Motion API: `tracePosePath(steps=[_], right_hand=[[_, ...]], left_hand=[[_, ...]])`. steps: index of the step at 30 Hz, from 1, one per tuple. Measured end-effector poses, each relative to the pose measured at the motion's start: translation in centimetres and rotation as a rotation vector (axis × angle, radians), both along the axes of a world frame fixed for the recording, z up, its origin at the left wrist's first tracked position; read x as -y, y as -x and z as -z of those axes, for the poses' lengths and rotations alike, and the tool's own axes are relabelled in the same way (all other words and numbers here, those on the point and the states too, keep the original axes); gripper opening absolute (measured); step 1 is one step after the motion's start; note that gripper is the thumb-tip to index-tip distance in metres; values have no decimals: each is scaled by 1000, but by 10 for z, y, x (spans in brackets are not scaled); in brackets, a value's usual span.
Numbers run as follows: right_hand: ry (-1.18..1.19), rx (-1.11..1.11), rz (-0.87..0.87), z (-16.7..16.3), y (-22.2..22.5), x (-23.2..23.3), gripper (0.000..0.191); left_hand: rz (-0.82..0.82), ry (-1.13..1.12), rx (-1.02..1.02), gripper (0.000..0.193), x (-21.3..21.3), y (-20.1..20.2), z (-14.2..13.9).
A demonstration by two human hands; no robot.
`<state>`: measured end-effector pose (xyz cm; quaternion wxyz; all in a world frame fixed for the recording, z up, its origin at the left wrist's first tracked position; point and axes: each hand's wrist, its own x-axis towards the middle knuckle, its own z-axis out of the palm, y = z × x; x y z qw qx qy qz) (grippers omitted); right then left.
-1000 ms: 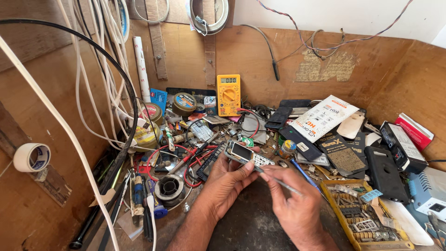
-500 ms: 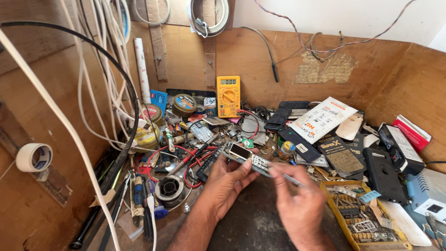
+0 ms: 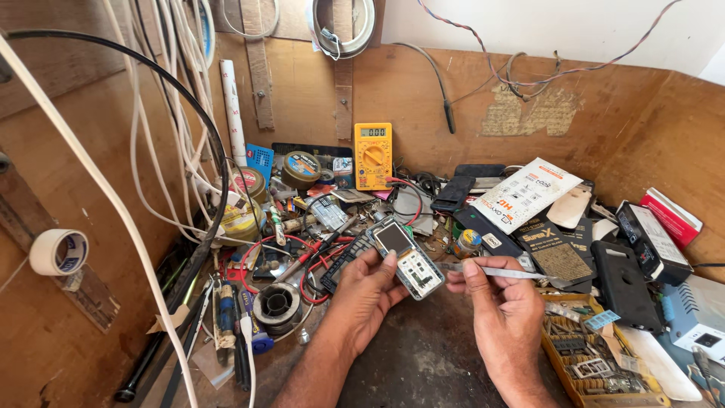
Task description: The person disassembles a feature phone on a cluttered workbench. They remove the back cover, battery, and keypad, then use a screwdriver to detach the motherboard from the phone frame. The person continues to unscrew and separate components on the exposed circuit board.
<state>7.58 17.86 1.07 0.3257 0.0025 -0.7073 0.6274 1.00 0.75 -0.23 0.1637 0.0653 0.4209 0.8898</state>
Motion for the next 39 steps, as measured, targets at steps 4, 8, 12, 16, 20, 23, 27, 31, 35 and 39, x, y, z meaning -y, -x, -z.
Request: tracePosePath(steps=[4, 8, 12, 16, 20, 23, 27, 31, 35, 39], right_hand=[[-14, 8, -15, 0, 1, 0, 17], [-30, 29, -14, -1, 1, 0, 17], [-34, 31, -16, -2, 1, 1, 17], [-39, 102, -6, -1, 1, -2, 17], [272, 126, -152, 4, 5, -8, 19], [465, 223, -249, 6, 9, -17, 21], [551, 338, -285, 7, 11, -24, 27], [519, 308, -299, 6, 10, -24, 26], [443, 259, -251, 6, 8, -20, 26], [411, 243, -224, 8, 8, -19, 25]], left_hand=[[-4, 8, -25, 28, -1, 0, 0], [0, 13, -28, 29, -1, -1, -1], [1, 20, -13, 29, -1, -2, -3], [4, 39, 4, 30, -1, -2, -5], [8, 39, 9, 30, 0, -2, -5], [22, 8, -11, 30, 0, -2, -5], [25, 10, 3, 30, 1, -3, -6], [20, 2, 21, 31, 1, -4, -7], [14, 9, 10, 30, 1, -2, -6], [8, 1, 13, 29, 0, 0, -2]])
